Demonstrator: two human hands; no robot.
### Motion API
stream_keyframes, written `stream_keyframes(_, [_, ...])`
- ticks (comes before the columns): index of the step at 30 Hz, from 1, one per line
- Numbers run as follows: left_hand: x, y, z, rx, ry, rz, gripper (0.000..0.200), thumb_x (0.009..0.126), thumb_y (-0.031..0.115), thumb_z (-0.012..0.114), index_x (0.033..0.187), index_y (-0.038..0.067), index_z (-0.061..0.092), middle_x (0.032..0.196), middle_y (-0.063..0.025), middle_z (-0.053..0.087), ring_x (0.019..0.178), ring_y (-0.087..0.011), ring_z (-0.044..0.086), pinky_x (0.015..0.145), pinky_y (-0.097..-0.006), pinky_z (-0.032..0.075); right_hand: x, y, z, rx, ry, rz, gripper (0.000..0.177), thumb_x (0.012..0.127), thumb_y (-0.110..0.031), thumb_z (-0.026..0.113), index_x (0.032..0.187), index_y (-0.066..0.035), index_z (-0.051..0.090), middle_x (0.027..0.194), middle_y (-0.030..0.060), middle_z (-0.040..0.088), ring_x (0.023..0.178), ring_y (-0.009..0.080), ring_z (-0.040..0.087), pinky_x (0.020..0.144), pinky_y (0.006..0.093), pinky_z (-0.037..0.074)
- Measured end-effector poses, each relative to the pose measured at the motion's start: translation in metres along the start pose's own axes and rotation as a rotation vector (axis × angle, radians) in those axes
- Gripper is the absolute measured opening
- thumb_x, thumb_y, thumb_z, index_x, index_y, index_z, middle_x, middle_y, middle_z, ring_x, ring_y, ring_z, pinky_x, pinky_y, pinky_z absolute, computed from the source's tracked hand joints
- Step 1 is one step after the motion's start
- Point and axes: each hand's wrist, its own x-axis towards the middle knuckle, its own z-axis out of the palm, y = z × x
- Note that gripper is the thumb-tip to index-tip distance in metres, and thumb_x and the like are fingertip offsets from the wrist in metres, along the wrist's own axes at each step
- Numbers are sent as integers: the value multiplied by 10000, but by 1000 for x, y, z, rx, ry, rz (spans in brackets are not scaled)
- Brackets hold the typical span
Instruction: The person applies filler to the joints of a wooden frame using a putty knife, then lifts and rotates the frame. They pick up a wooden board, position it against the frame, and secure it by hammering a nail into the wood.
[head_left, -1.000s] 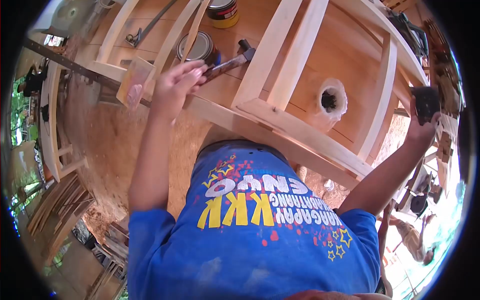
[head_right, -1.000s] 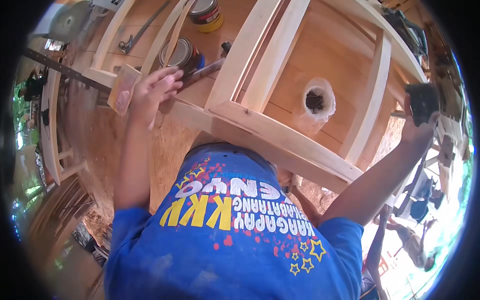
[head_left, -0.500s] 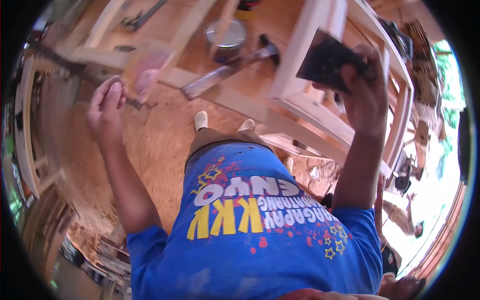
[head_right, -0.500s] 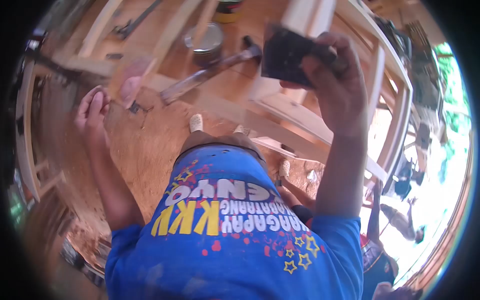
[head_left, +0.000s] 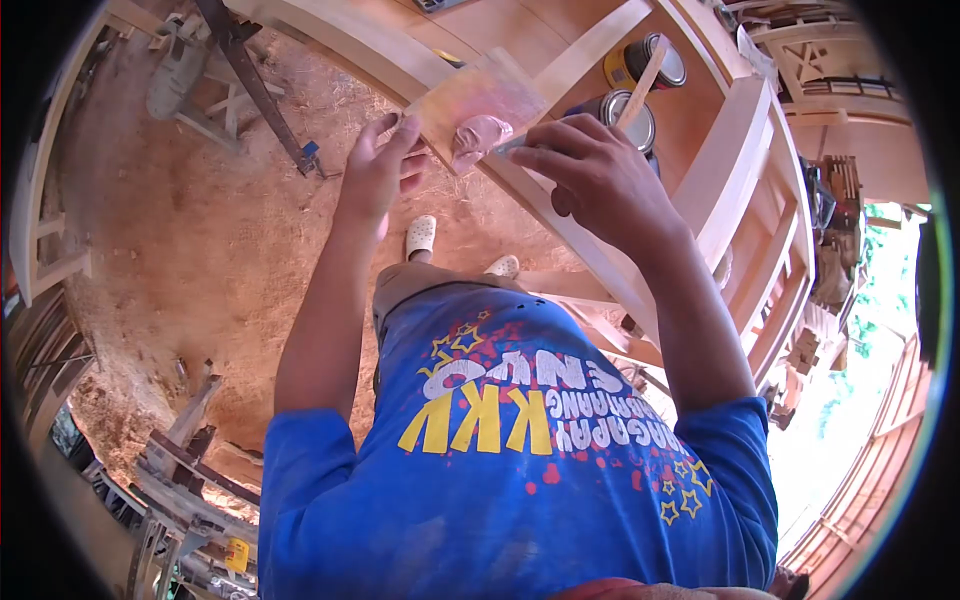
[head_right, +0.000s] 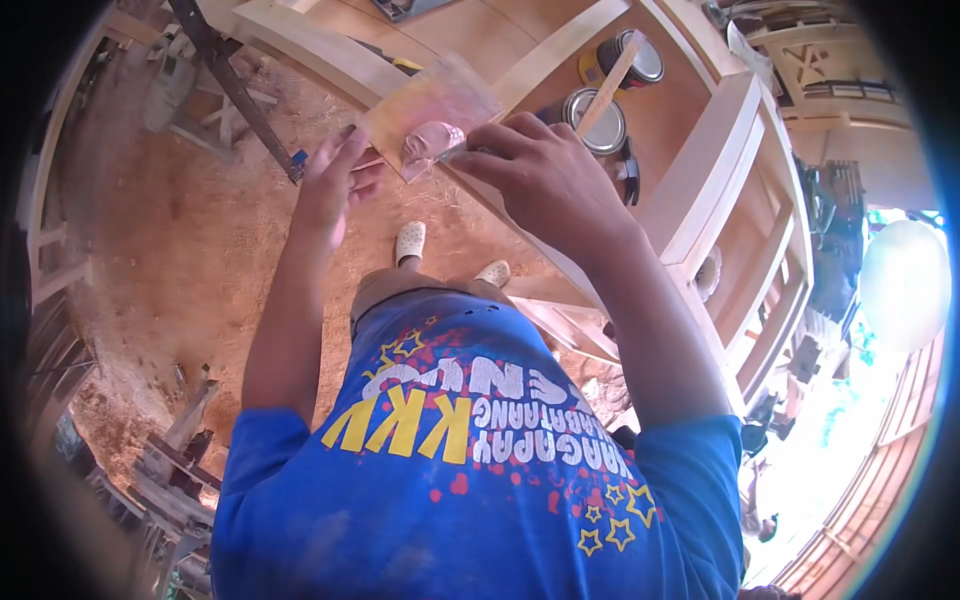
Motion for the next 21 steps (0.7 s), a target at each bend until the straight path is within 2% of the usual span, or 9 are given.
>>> stream_keyframes(3, [6,7,12,-14,-18,17,648,959,450,717,1416,51,491,1152,-97,687,979,-200,697,857,-347,542,-1,13,12,-43,-43,-81,618,667,12,755,1249,-190,706,1214,8,667,1160,268,614,943,445,520])
stream_keyframes(9, [12,10,14,-44,-39,56,506,972,344,713,1316,10,549,1084,-115,708,901,-219,744,822,-362,614,2,14,24,-48,12,-122,622,666,20,747,1241,-212,715,1227,-17,668,1166,247,608,978,433,469])
stream_keyframes(13, [14,10,18,-37,-7,59,405,972,297,707,1225,0,599,1045,-116,713,884,-230,752,805,-370,635,2,8,23,-10,-36,-31,542,716,-1,719,1209,-224,737,1239,-48,673,1173,212,601,943,428,450])
stream_keyframes(17, [15,10,19,3,35,75,275,983,269,691,1116,36,633,977,-96,713,838,-204,736,767,-351,628,1,3,24,39,-71,18,478,747,-33,708,1183,-226,752,1243,-58,679,1184,198,591,918,435,439])
stream_keyframes(20, [29,-2,10,40,27,70,269,992,281,684,1137,59,640,989,-83,708,851,-194,723,745,-339,610,-16,1,26,104,-143,87,442,755,-24,709,1155,-202,766,1224,-34,689,1147,217,609,898,432,465])
stream_keyframes(21, [24,2,11,53,40,62,269,995,285,680,1146,66,641,994,-79,707,867,-195,722,745,-338,604,-20,-2,21,274,26,86,434,772,9,698,1152,-187,768,1213,-14,692,1119,231,622,891,429,485])
